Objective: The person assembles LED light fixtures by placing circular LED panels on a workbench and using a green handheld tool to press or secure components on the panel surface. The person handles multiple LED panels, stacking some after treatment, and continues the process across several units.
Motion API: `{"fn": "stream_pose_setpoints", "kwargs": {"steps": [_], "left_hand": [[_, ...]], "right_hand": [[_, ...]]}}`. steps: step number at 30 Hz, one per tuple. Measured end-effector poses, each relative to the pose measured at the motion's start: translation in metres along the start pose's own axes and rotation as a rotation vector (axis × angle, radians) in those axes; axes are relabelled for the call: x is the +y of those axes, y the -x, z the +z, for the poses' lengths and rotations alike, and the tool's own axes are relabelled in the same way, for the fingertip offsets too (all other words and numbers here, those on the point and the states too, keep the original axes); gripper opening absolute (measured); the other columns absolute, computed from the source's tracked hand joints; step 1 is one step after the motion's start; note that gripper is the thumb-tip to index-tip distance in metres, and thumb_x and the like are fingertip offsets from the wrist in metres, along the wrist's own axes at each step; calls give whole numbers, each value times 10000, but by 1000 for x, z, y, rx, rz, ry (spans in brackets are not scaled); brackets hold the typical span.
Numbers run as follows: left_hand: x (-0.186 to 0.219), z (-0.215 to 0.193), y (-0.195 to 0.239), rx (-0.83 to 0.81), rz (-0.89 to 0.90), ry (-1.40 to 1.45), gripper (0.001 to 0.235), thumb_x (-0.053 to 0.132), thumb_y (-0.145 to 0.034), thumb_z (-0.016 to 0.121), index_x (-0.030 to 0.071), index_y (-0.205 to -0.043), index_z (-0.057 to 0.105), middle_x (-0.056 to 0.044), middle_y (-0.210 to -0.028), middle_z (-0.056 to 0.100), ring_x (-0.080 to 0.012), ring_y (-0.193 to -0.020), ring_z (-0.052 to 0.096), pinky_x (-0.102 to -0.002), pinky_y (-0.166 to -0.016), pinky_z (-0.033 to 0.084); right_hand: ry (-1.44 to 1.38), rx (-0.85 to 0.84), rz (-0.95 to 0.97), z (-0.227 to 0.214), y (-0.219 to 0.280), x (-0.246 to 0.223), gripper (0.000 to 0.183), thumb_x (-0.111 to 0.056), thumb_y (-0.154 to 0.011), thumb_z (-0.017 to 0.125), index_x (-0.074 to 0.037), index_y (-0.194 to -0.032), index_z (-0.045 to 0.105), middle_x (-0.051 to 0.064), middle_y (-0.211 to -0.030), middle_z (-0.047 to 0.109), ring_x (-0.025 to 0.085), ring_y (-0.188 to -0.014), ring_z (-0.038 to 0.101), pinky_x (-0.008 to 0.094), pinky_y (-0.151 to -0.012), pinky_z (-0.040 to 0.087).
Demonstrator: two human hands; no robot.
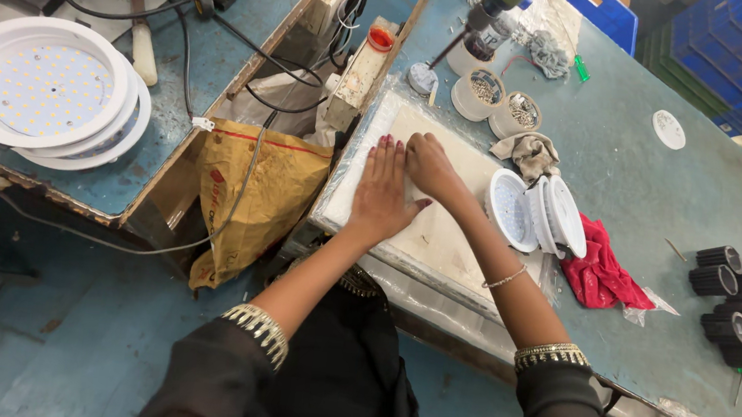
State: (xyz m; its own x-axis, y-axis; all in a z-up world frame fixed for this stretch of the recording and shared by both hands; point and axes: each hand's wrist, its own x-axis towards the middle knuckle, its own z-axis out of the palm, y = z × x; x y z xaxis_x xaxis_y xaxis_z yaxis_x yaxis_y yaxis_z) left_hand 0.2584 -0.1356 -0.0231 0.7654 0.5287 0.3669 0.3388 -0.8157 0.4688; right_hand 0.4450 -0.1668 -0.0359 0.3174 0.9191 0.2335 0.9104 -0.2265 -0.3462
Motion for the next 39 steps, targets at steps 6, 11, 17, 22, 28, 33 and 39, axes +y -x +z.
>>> {"fn": "stream_pose_setpoints", "kwargs": {"steps": [6,11,17,22,28,33,39], "left_hand": [[-2,10,-26,-116,24,18,1247,730,-822,621,-153,-1533,103,-300,-1631,173,-377,-1540,106,-452,-1250,52],[-2,12,-28,-128,22,31,1200,676,-842,655,-132,-1545,113,-266,-1643,196,-355,-1566,123,-444,-1277,66],[-5,31,-40,-161,40,40,1148,616,-851,661,-107,-1547,103,-269,-1634,174,-350,-1545,112,-426,-1251,67],[-10,45,-49,-30,164,-116,1017,423,-908,682,-91,-1584,123,-242,-1653,261,-322,-1564,207,-423,-1279,126],[-13,34,-51,-32,132,357,1033,332,-844,736,-65,-1565,112,-255,-1517,402,-339,-1423,398,-440,-1208,236],[-23,27,-53,124,39,788,845,69,-826,700,67,-1561,282,-203,-1402,596,-355,-1326,542,-429,-1127,422],[-28,30,-54,298,-21,1024,613,-3,-867,645,41,-1440,432,-187,-1271,628,-302,-1246,628,-420,-1082,506]], "right_hand": [[-52,-81,-25,-40,7,-19,264,-56,-910,584,2,-1138,705,224,-1097,673,415,-1003,662,463,-885,531],[-400,12,206,-63,27,-13,275,-74,-905,544,-2,-1105,718,162,-1172,711,275,-1056,750,391,-905,610],[-461,343,350,-15,56,-5,458,-326,-1067,497,-10,-1396,530,193,-1396,603,269,-1304,586,365,-1110,435],[-558,300,214,13,49,-4,621,-371,-1086,435,10,-1559,307,221,-1599,384,312,-1472,407,377,-1204,302],[-837,406,229,-10,62,-31,450,-280,-1082,525,-15,-1444,491,181,-1480,559,277,-1424,513,387,-1186,383],[-369,799,198,-43,139,-65,307,-8,-939,625,-30,-1245,614,154,-1429,565,298,-1385,528,407,-1172,430],[-4,997,542,-109,207,7,562,-219,-941,776,-26,-1388,497,253,-1444,382,382,-1347,453,468,-1132,370]]}}
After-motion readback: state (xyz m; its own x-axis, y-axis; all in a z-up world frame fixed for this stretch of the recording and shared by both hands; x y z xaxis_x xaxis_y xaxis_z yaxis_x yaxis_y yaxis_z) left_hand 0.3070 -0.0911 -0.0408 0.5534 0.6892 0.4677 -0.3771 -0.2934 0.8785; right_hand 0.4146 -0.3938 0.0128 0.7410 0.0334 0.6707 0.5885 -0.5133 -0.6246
